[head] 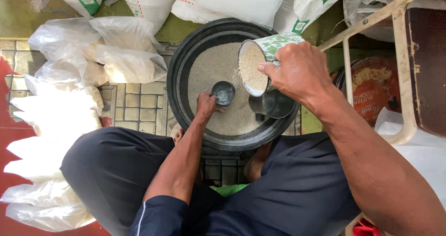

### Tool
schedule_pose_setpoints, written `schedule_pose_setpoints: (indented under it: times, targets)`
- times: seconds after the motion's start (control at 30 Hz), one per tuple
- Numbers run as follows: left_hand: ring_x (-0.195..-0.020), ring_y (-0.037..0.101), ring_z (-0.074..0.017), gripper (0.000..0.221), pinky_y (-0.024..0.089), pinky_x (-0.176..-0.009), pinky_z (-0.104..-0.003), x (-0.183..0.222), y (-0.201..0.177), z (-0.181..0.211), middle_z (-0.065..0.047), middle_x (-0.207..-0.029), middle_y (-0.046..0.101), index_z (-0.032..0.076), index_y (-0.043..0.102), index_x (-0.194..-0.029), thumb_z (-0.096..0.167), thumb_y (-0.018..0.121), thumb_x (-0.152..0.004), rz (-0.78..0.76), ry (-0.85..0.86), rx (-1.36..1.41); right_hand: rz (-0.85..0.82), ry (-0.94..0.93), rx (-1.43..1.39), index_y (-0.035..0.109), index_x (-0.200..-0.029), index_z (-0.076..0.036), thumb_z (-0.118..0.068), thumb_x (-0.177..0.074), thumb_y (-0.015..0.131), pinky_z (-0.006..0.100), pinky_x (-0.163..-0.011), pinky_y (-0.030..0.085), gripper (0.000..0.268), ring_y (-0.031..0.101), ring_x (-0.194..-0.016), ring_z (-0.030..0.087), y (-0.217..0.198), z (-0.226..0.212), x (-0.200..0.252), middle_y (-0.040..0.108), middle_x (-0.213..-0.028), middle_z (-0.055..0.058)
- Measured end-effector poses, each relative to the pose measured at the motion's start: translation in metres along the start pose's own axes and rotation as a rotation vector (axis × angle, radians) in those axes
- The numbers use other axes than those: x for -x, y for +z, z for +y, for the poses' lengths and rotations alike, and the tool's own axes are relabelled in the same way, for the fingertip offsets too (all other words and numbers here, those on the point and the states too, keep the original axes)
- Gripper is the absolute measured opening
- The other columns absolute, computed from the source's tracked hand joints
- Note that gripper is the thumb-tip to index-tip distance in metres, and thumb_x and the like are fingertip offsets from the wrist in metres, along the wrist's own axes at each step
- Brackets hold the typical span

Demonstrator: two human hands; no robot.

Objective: The person measures grain from a large bucket into several smaller cups and containers by hand and using a scoop.

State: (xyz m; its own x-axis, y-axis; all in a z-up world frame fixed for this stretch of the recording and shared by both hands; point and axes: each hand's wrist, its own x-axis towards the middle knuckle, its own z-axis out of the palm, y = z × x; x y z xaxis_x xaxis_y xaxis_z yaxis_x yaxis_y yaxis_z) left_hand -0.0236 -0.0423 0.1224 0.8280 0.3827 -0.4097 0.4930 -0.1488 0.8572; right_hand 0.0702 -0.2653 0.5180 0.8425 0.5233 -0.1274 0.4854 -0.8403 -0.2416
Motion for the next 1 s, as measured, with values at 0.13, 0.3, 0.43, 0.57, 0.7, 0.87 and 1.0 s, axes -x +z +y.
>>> schedule_pose_setpoints:
  times: [0.13, 0.3, 0.43, 0.57, 0.7, 0.87, 1.0]
  targets:
    - [-0.115, 0.065, -0.0522, 0.052, 0.055, -0.090, -0.059, 0.083, -0.002, 0.104, -0.035, -0.113, 0.070, -0.014, 0.070, -0.120, 0.009, 0.050, -0.077, -0.014, -0.108, 0.076, -0.001, -0.060, -0.057, 0.078, -0.084, 0.000, -0.035, -0.100, 0.069, 0.055, -0.077, 0.060, 0.040, 0.072, -0.067, 0.045, -0.008, -0.011, 0.003, 0.065, -0.061, 0.024]
    - [-0.091, 0.071, -0.0533, 0.024, 0.055, -0.062, -0.057, 0.010, 0.027, -0.012, -0.035, -0.078, 0.067, -0.015, 0.068, -0.078, 0.005, 0.054, -0.077, 0.075, -0.128, -0.084, 0.008, -0.123, -0.041, 0.076, -0.085, 0.002, -0.033, -0.102, 0.071, 0.053, -0.075, 0.060, 0.039, 0.071, -0.063, 0.041, -0.010, -0.020, -0.003, 0.064, -0.060, 0.023]
    - [-0.081, 0.066, -0.0290, 0.014, 0.046, -0.057, -0.041, 0.095, 0.011, 0.107, -0.026, -0.071, 0.066, -0.006, 0.060, -0.068, 0.002, 0.053, -0.076, 0.031, -0.125, -0.001, -0.027, -0.115, 0.021, 0.077, -0.081, 0.004, -0.040, -0.093, 0.072, 0.065, -0.065, 0.054, 0.046, 0.070, -0.074, 0.056, 0.002, -0.017, -0.006, 0.064, -0.064, 0.033]
    - [-0.108, 0.062, -0.0604, 0.041, 0.053, -0.083, -0.063, 0.109, 0.002, 0.131, -0.040, -0.104, 0.069, -0.015, 0.072, -0.105, 0.011, 0.054, -0.078, -0.036, -0.152, 0.037, -0.040, -0.081, 0.068, 0.078, -0.081, 0.001, -0.044, -0.090, 0.070, 0.064, -0.070, 0.057, 0.046, 0.072, -0.080, 0.056, 0.004, -0.013, -0.007, 0.067, -0.069, 0.033]
    - [-0.111, 0.062, -0.0579, 0.044, 0.052, -0.088, -0.067, 0.093, 0.002, 0.109, -0.036, -0.110, 0.070, -0.007, 0.075, -0.114, 0.022, 0.063, -0.082, -0.031, -0.155, -0.059, -0.034, -0.067, 0.064, 0.078, -0.082, -0.001, -0.046, -0.091, 0.070, 0.064, -0.071, 0.057, 0.047, 0.072, -0.081, 0.055, 0.002, -0.007, -0.009, 0.068, -0.071, 0.032]
    - [-0.098, 0.071, -0.0513, 0.039, 0.053, -0.075, -0.062, 0.108, 0.012, 0.081, -0.034, -0.094, 0.071, -0.010, 0.071, -0.100, 0.025, 0.064, -0.082, 0.119, -0.281, -0.061, -0.010, -0.059, 0.075, 0.078, -0.081, -0.001, -0.048, -0.090, 0.071, 0.063, -0.070, 0.057, 0.049, 0.072, -0.081, 0.054, -0.002, 0.000, -0.006, 0.069, -0.070, 0.030]
    - [-0.107, 0.069, -0.0491, 0.049, 0.054, -0.090, -0.058, 0.163, 0.035, 0.137, -0.032, -0.103, 0.072, -0.005, 0.070, -0.108, 0.041, 0.060, -0.098, 0.017, -0.175, -0.174, -0.010, -0.054, 0.041, 0.078, -0.080, -0.002, -0.045, -0.091, 0.070, 0.062, -0.071, 0.058, 0.045, 0.073, -0.082, 0.052, -0.005, -0.003, -0.003, 0.070, -0.072, 0.030]
